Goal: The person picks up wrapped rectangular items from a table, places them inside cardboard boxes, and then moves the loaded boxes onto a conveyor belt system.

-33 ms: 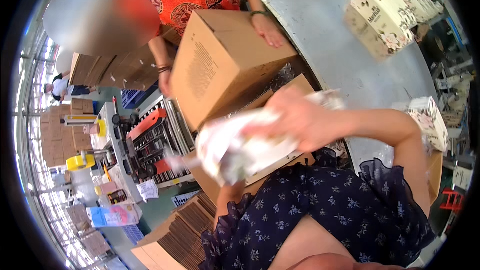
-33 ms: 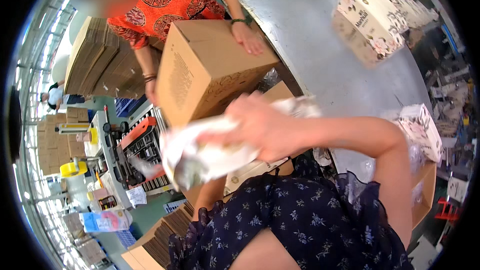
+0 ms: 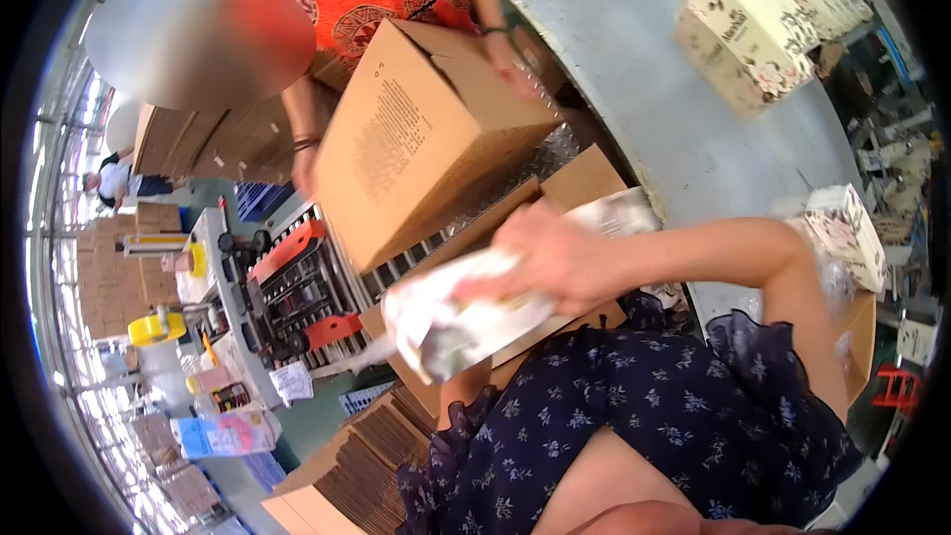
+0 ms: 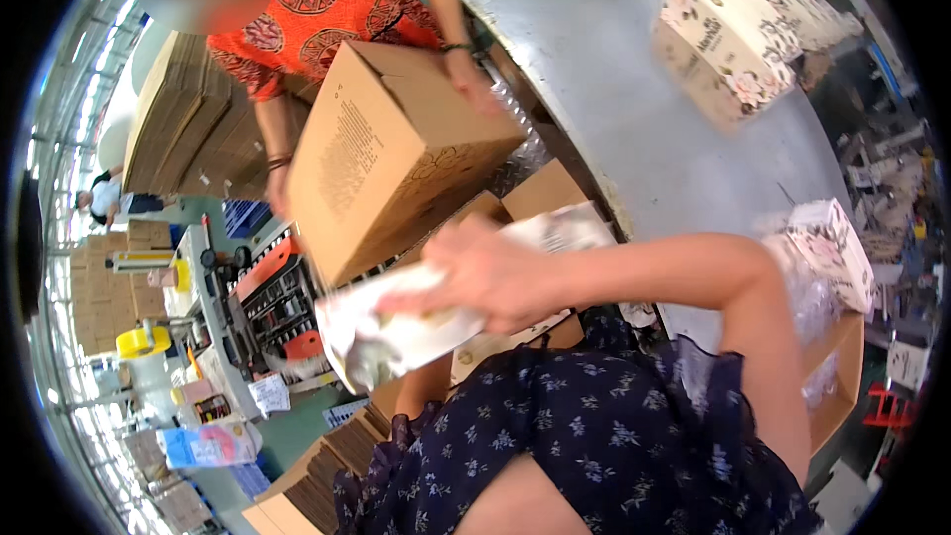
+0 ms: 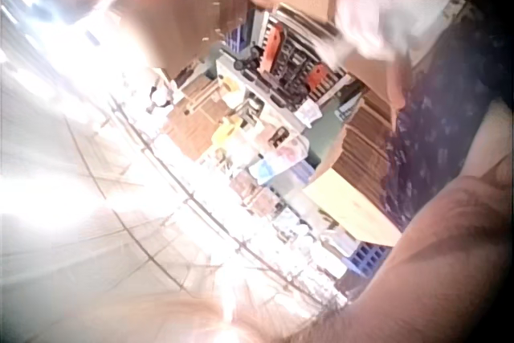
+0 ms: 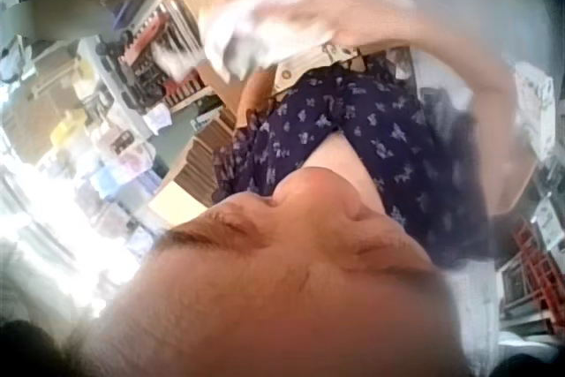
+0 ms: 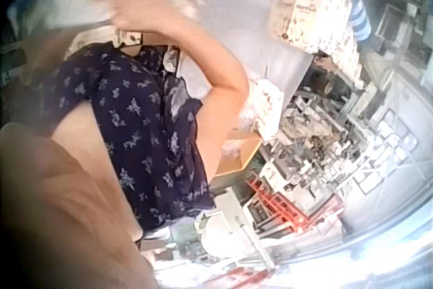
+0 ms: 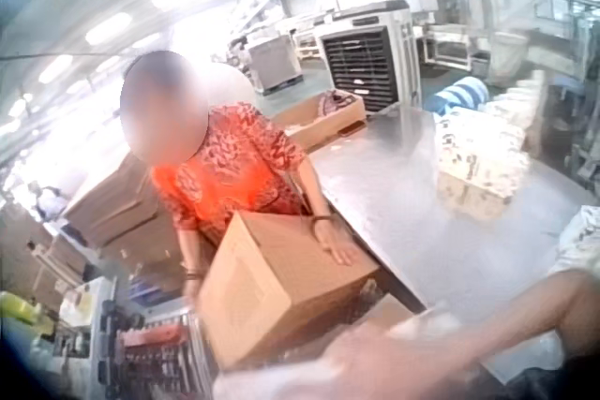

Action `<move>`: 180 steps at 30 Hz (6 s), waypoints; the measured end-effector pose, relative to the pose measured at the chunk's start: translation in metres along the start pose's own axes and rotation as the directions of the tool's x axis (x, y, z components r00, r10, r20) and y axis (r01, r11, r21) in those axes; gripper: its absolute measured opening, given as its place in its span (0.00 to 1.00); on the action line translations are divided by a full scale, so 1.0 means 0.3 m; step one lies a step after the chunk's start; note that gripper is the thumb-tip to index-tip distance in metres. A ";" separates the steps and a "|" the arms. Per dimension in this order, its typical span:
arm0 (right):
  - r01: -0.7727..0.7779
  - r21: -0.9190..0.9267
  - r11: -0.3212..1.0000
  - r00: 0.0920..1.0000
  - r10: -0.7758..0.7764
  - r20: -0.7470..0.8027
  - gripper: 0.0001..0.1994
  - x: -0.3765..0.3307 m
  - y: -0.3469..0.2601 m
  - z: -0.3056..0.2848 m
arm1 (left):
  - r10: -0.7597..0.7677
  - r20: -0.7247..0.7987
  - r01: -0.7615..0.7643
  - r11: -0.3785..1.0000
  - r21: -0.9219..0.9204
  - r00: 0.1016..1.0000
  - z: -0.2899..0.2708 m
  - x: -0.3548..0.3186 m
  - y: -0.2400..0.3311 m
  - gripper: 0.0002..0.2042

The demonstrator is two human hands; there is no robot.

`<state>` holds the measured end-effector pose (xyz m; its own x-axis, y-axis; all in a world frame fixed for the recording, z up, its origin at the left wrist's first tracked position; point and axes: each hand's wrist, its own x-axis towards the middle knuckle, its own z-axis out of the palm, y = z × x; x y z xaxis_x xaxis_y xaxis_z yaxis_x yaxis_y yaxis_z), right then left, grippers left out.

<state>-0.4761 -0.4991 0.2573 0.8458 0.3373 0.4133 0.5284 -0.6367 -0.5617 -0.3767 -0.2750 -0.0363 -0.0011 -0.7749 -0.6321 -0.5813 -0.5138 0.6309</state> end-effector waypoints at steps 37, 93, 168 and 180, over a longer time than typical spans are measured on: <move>-0.901 0.145 -0.408 -0.408 0.685 -0.604 0.07 -1.946 -0.008 0.006 | 0.184 -0.654 -0.339 0.934 -0.118 0.734 -0.158 -0.011 0.497 0.06; -0.764 -0.625 0.156 0.596 0.540 -0.594 0.61 -1.638 1.435 -1.109 | 0.579 -0.542 -0.228 0.782 0.580 0.610 -0.540 0.574 1.236 0.45; -0.719 -0.303 0.625 0.694 0.626 -0.356 0.32 -0.386 0.376 0.748 | -0.497 -0.817 -0.178 0.811 -0.558 0.293 -0.004 -0.333 -0.278 0.43; -0.884 -0.152 0.442 0.466 0.857 -0.221 0.41 0.528 0.458 1.178 | -0.366 -0.889 -0.077 0.913 -0.400 0.274 -0.682 -0.702 -1.067 0.40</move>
<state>-0.2436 -0.2880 -0.0077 0.8305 -0.5417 -0.1298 -0.5255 -0.6847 -0.5051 -0.0239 -0.0227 -0.0130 0.9363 -0.3511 -0.0041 -0.2052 -0.5565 0.8051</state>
